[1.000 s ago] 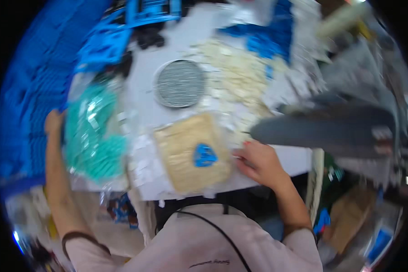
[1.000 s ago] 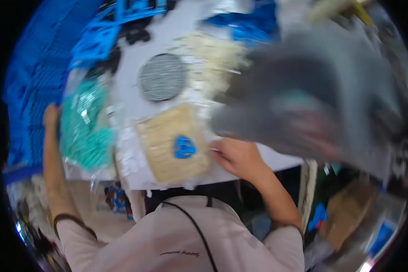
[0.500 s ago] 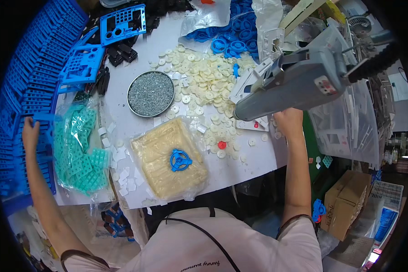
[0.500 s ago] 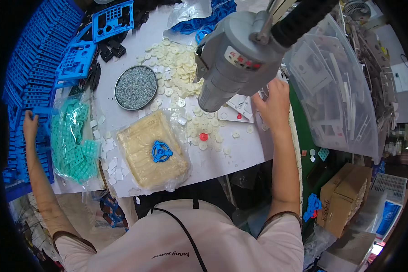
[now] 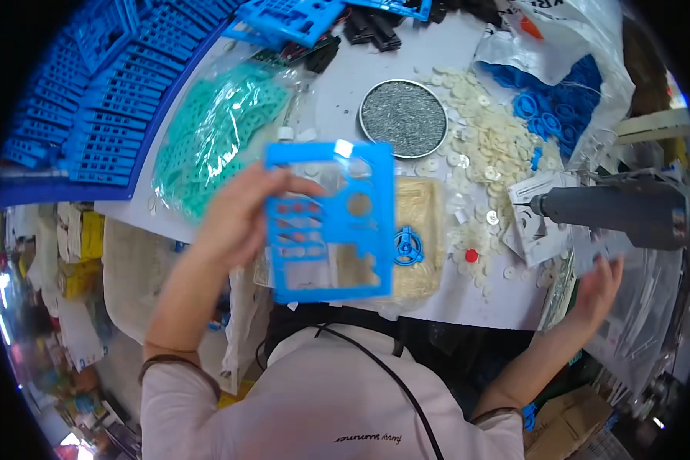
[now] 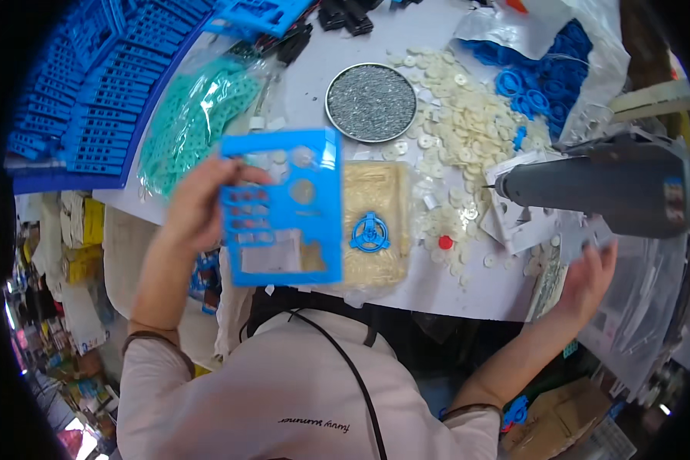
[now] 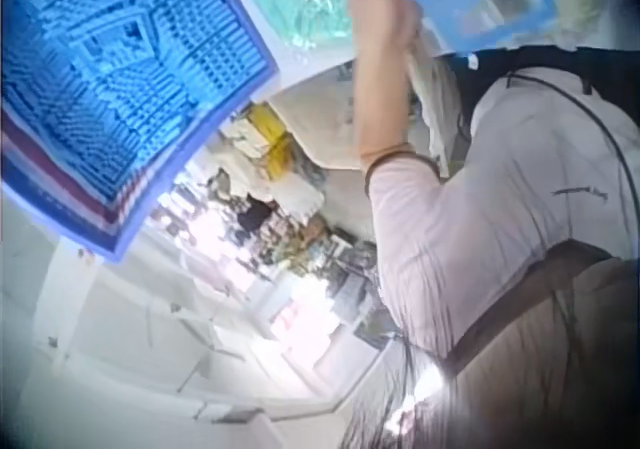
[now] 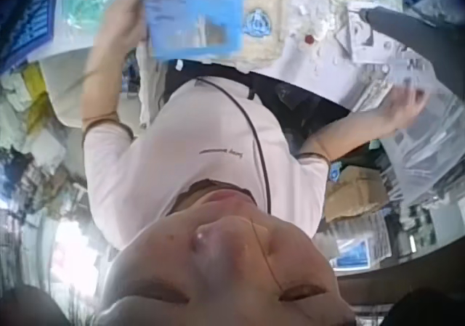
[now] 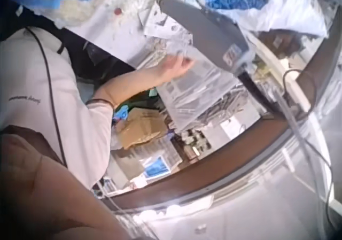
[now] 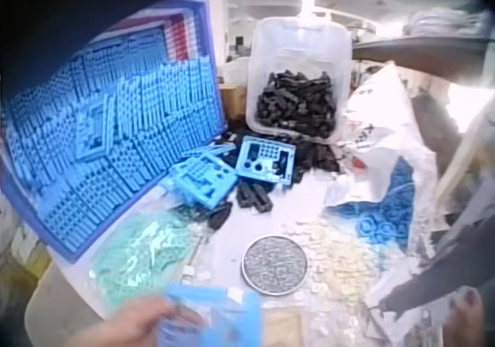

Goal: Assembling components of an electronic toy using an electric screwdriver.

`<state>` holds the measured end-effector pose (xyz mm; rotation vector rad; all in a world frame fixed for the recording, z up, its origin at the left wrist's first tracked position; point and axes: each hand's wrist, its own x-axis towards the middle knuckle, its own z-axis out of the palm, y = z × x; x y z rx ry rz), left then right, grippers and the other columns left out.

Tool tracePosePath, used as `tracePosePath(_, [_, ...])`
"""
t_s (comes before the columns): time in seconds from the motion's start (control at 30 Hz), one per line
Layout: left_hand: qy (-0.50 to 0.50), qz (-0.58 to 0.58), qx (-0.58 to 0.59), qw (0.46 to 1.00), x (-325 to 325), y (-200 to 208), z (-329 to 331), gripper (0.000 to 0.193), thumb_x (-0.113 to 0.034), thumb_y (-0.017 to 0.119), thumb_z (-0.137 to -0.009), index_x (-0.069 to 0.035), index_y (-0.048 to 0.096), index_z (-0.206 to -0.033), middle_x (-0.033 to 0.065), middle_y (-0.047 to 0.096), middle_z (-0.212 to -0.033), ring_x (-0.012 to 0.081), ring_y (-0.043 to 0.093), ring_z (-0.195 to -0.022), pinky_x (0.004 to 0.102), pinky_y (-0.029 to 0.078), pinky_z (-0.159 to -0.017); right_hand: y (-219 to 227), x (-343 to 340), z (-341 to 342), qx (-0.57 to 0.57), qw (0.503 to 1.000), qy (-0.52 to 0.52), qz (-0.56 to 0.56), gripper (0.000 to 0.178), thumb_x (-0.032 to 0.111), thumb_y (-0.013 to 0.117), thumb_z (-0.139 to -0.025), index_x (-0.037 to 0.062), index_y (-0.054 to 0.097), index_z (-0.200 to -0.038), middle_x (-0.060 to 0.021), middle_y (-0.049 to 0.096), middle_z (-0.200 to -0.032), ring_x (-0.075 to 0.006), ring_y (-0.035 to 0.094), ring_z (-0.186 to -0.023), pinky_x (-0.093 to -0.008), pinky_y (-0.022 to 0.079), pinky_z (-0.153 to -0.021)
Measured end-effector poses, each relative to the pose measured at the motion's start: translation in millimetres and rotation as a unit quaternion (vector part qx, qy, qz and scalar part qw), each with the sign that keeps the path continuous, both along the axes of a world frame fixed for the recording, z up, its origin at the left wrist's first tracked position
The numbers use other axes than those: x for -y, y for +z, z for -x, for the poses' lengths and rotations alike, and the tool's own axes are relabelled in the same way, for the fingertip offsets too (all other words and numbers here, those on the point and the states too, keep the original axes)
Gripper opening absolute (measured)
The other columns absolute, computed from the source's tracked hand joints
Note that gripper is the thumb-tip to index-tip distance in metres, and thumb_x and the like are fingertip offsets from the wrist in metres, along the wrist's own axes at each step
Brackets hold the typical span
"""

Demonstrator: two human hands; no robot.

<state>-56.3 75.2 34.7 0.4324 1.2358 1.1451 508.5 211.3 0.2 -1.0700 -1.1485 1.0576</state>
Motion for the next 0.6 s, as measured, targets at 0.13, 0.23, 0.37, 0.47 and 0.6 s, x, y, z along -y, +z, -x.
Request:
tracePosePath(0.13, [-0.003, 0.039, 0.140, 0.989, 10.9, -45.9, -40.3, 0.029, -0.033, 0.054, -0.107, -0.007, 0.057, -0.121, 0.0132, 0.071, -0.114, 0.0245, 0.071, -0.096, 0.0401, 0.061, -0.074, 28.9, 70.5, 43.0, -0.157, 0.949, 0.221, -0.163, 0.057, 0.021, 0.075, -0.088, 0.0017, 0.054, -0.136, -0.0214, 0.056, -0.135, -0.0341, 0.056, -0.122, -0.0514, 0.040, -0.110])
tracePosePath(0.23, [-0.034, 0.069, 0.189, 0.979, 4.2, -55.8, -57.1, 0.030, -0.034, 0.052, -0.108, -0.008, 0.058, -0.121, 0.0111, 0.071, -0.113, 0.0240, 0.071, -0.097, 0.0400, 0.060, -0.077, 42.3, 92.9, 65.7, -0.026, 0.921, 0.342, -0.186, 0.039, 0.020, 0.079, -0.083, 0.0048, 0.064, -0.116, -0.0177, 0.063, -0.123, -0.0356, 0.062, -0.111, -0.0512, 0.048, -0.095])
tracePosePath(0.37, [-0.129, 0.091, 0.208, 0.965, -14.9, -45.8, -65.8, 0.052, -0.052, 0.040, -0.110, -0.007, 0.059, -0.129, 0.0125, 0.070, -0.116, 0.0228, 0.072, -0.097, 0.0382, 0.060, -0.082, 88.2, 76.2, 167.4, 0.250, 0.775, 0.537, -0.218, 0.025, 0.010, 0.079, -0.078, 0.0064, 0.073, -0.103, -0.0140, 0.068, -0.113, -0.0360, 0.067, -0.103, -0.0479, 0.055, -0.077])
tracePosePath(0.47, [-0.147, -0.014, 0.271, 0.951, -13.2, -46.7, -66.3, 0.067, -0.062, 0.038, -0.108, -0.004, 0.059, -0.134, 0.0139, 0.069, -0.121, 0.0209, 0.071, -0.101, 0.0351, 0.060, -0.087, 74.1, 71.5, 235.1, 0.386, 0.720, 0.499, -0.289, 0.041, 0.009, 0.070, -0.079, 0.0122, 0.074, -0.121, -0.0095, 0.066, -0.128, -0.0318, 0.061, -0.122, -0.0432, 0.052, -0.092])
tracePosePath(0.6, [-0.138, 0.024, 0.196, 0.970, -2.7, -48.0, -50.8, 0.063, -0.041, 0.060, -0.102, 0.000, 0.047, -0.148, 0.0156, 0.065, -0.132, 0.0205, 0.069, -0.112, 0.0327, 0.059, -0.093, 63.2, 61.2, 271.3, 0.437, 0.680, 0.462, -0.365, 0.044, -0.001, 0.068, -0.073, 0.0117, 0.077, -0.114, -0.0127, 0.069, -0.127, -0.0388, 0.060, -0.124, -0.0478, 0.051, -0.098])
